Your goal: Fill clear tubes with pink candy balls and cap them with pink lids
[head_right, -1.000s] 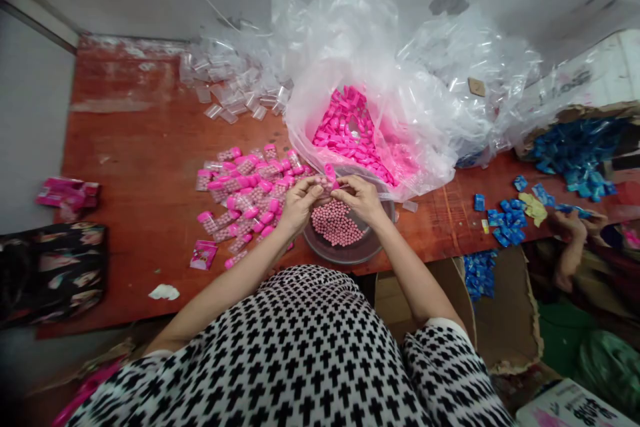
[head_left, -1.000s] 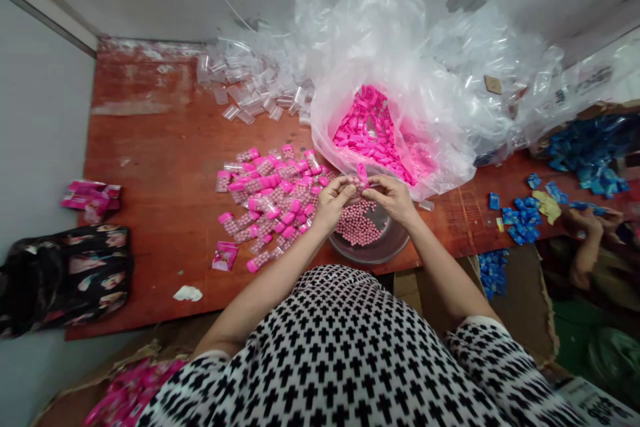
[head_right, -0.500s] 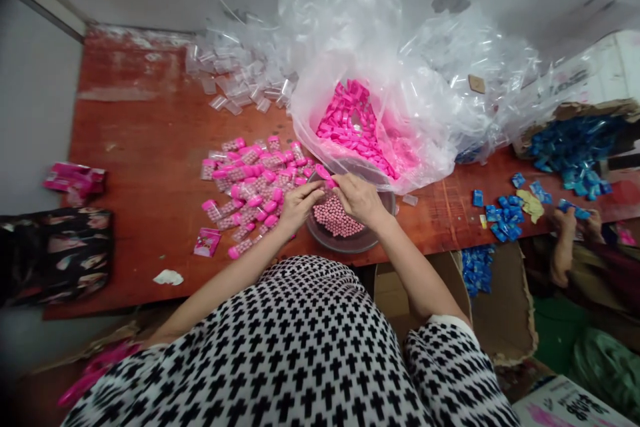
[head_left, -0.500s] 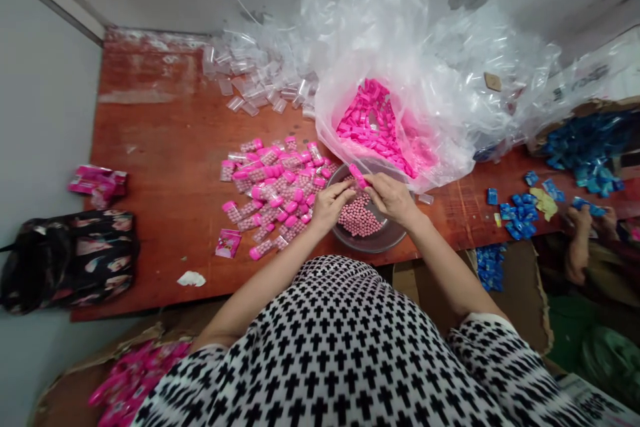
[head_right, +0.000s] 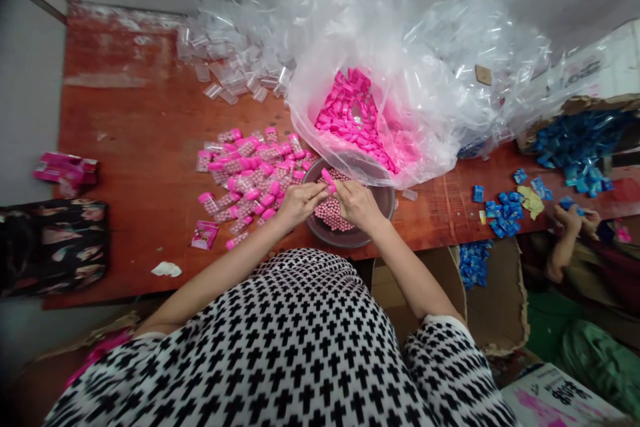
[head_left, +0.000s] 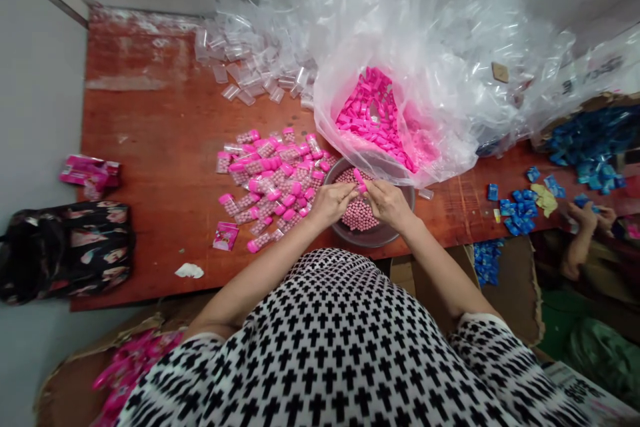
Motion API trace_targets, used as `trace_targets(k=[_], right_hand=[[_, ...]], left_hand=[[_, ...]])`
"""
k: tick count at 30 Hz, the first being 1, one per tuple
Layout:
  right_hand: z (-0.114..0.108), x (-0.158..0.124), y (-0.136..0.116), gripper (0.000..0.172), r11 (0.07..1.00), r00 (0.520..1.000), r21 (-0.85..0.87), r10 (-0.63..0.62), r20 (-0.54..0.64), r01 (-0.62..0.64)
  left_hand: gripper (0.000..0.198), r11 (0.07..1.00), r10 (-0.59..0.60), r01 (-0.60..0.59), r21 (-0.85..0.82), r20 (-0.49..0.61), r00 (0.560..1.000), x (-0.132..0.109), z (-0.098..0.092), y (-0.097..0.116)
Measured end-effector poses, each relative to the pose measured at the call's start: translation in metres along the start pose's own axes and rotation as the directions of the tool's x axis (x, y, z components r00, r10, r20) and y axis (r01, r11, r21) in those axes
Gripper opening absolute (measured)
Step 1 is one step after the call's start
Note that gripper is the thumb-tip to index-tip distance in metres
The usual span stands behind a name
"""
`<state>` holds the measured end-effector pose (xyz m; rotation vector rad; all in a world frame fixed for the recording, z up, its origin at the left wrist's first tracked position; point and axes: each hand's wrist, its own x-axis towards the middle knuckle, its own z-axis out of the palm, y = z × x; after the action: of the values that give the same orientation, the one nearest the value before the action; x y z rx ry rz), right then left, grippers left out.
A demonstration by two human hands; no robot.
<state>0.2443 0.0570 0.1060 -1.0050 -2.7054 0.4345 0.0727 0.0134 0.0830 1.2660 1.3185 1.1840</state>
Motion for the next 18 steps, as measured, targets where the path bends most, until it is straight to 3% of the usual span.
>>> trace_targets(k=[5, 9, 13, 16, 18], right_hand=[[0.005, -0.003, 0.006, 0.034, 0.992, 1.000, 0.124, 0.015, -0.015, -0.013], [-0.016, -0.003, -0.001, 0.039, 0.995, 0.997, 0.100, -0.029, 0.072, 0.022], [-0.046, 0.010, -0.008, 0.059, 0.970, 0.950, 0.046, -0.243, 0.195, 0.238], [-0.052, 0.018, -0.009, 0.053, 0.930, 0.885, 0.075, -0.367, 0.286, 0.361], [-0.046, 0.017, -0.008, 0.046, 0.944, 0.911, 0.060, -0.329, 0.250, 0.325]], left_hand=[[0.017, 0.998, -0.046, 0.049, -0.033, 0.091, 0.995, 0.003, -0.007, -0.012], [0.025, 0.971, -0.134, 0.165, -0.173, 0.178, 0.975, -0.007, -0.009, -0.020], [0.025, 0.962, -0.151, 0.200, -0.188, 0.246, 0.957, -0.022, -0.005, -0.014], [0.025, 0.951, -0.183, 0.231, -0.205, 0.228, 0.956, -0.031, -0.003, -0.013], [0.028, 0.921, -0.248, 0.281, -0.270, 0.151, 0.957, -0.034, -0.002, -0.016]])
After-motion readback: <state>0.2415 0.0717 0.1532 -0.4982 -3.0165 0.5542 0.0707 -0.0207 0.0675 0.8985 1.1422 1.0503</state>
